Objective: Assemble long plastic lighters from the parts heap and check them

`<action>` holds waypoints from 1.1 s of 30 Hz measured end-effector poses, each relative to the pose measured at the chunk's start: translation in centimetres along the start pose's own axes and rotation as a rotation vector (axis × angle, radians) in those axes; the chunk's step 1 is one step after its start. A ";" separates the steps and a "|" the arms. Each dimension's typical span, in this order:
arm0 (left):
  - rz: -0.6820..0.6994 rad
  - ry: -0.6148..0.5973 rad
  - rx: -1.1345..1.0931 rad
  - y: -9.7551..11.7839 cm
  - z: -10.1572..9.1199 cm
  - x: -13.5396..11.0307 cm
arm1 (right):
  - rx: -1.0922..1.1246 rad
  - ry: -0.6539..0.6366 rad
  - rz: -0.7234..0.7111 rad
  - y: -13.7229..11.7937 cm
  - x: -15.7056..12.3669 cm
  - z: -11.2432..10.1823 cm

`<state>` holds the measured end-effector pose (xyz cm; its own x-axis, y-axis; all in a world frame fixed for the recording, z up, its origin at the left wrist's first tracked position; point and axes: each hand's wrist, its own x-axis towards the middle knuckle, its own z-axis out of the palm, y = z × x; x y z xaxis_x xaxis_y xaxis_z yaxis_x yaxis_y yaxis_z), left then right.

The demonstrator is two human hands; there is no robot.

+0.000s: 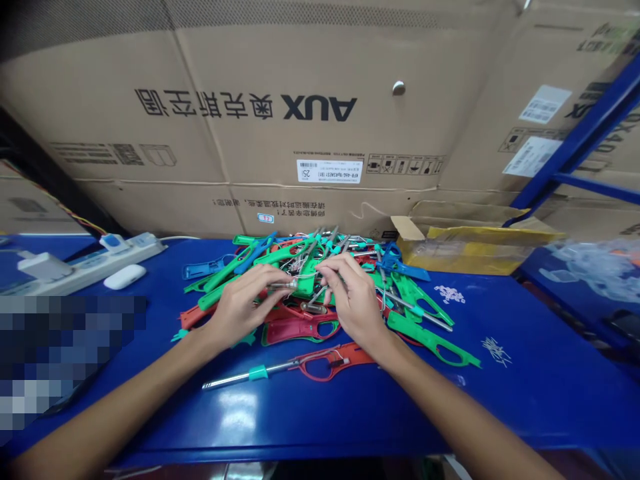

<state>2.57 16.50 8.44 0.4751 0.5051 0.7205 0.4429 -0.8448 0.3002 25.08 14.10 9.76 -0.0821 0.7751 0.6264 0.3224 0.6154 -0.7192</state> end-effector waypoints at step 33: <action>-0.222 -0.137 -0.198 2.5 0.5 -0.3 | 0.200 -0.170 0.143 -1.2 0.5 -0.1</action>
<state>3.90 14.34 8.64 0.4873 0.6885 0.5371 0.3968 -0.7225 0.5661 24.72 13.73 11.01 -0.2113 0.8585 0.4672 0.1514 0.5010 -0.8521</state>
